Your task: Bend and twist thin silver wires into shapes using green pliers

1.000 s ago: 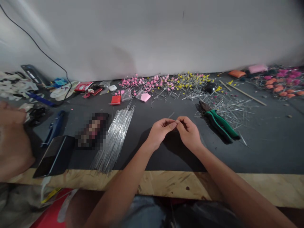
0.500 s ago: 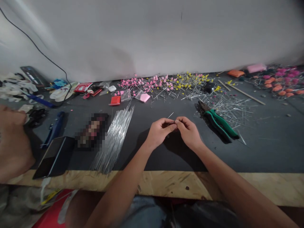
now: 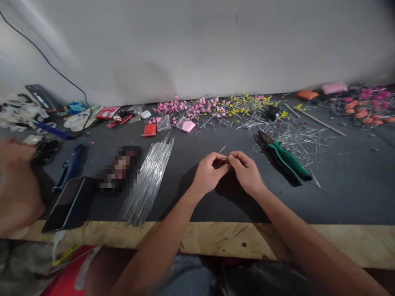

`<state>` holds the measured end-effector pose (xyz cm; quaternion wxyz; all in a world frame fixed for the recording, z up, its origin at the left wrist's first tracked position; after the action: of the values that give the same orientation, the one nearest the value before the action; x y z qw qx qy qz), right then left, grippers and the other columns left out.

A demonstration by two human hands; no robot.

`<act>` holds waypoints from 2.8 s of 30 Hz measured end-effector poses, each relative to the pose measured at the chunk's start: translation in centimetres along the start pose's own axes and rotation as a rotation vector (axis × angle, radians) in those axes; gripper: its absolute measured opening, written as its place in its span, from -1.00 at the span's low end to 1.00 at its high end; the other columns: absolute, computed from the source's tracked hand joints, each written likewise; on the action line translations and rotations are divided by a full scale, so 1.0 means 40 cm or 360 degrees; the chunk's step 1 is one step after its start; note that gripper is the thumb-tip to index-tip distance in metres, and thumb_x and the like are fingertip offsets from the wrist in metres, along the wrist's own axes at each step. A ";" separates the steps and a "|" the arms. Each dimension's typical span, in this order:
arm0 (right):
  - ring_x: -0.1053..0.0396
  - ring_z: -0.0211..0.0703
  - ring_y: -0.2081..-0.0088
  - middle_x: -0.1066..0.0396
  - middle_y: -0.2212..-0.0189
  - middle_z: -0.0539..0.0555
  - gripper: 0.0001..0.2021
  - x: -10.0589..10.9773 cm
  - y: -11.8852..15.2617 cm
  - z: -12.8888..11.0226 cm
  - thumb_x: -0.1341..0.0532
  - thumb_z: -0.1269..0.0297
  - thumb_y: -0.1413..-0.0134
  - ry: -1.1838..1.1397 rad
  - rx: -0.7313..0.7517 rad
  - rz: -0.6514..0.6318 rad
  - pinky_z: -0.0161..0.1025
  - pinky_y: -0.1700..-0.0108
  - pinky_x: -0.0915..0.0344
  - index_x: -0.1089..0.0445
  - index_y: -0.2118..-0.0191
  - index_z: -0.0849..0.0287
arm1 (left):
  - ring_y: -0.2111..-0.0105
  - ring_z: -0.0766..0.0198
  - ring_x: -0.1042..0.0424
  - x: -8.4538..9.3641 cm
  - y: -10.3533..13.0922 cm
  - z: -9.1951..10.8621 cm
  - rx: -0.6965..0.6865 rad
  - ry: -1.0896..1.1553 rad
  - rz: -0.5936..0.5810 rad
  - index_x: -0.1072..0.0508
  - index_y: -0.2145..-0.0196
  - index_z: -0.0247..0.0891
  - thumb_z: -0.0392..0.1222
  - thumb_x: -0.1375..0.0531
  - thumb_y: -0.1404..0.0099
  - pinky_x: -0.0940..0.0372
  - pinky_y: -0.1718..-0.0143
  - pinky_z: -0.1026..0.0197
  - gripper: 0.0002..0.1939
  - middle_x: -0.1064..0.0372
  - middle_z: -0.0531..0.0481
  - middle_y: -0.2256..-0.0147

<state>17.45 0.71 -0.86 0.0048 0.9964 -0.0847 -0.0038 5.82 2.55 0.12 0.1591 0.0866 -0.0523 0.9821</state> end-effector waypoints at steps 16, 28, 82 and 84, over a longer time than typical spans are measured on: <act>-0.12 -0.29 0.48 -0.16 0.57 -0.08 -0.86 -0.004 0.001 0.004 -0.12 0.19 0.01 -0.0110 -0.0009 -0.0067 -0.31 0.39 -0.07 -0.27 0.47 0.12 | 0.35 0.29 -0.37 0.011 0.011 0.020 -0.0091 -0.0304 0.0130 -0.40 0.38 -0.24 -0.20 -0.20 -0.11 -0.26 0.27 0.18 -0.91 -0.40 -0.01 0.39; -0.12 -0.31 0.51 -0.15 0.58 -0.08 -0.86 -0.002 -0.013 0.023 -0.14 0.19 -0.01 -0.0418 -0.0118 -0.0107 -0.32 0.42 -0.08 -0.28 0.46 0.13 | 0.34 0.31 -0.40 -0.020 0.003 0.002 0.0357 0.0796 -0.0081 -0.43 0.28 -0.30 -0.25 -0.08 -0.16 -0.26 0.24 0.19 -0.81 -0.42 -0.03 0.39; -0.17 -0.30 0.47 -0.17 0.57 -0.07 -0.87 -0.045 0.012 0.008 -0.12 0.31 0.00 -0.0703 -0.0360 -0.0553 -0.30 0.37 -0.08 -0.25 0.52 0.16 | 0.46 0.41 -0.33 0.026 -0.005 -0.005 0.0440 0.0578 -0.0328 -0.41 0.25 -0.28 -0.28 -0.22 -0.05 -0.21 0.35 0.28 -0.75 -0.36 0.03 0.42; -0.18 -0.30 0.45 -0.19 0.55 -0.08 -0.89 -0.026 0.001 0.004 -0.12 0.29 -0.02 -0.0528 -0.0213 -0.0421 -0.30 0.33 -0.09 -0.26 0.48 0.14 | 0.49 0.41 -0.32 0.020 -0.003 -0.018 0.0581 0.0754 -0.0272 -0.37 0.21 -0.31 -0.19 -0.21 -0.09 -0.19 0.43 0.30 -0.72 -0.34 0.02 0.44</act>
<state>16.39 0.83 -1.03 0.0566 0.9820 0.0474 -0.1738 4.99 3.03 -0.43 0.2307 -0.1135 0.1708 0.9512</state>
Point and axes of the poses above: each hand's wrist, its own y-axis away from the middle knuckle, its own x-axis out of the back of the hand, z = x × y, the point moved 6 cm from there along -y, towards the middle knuckle
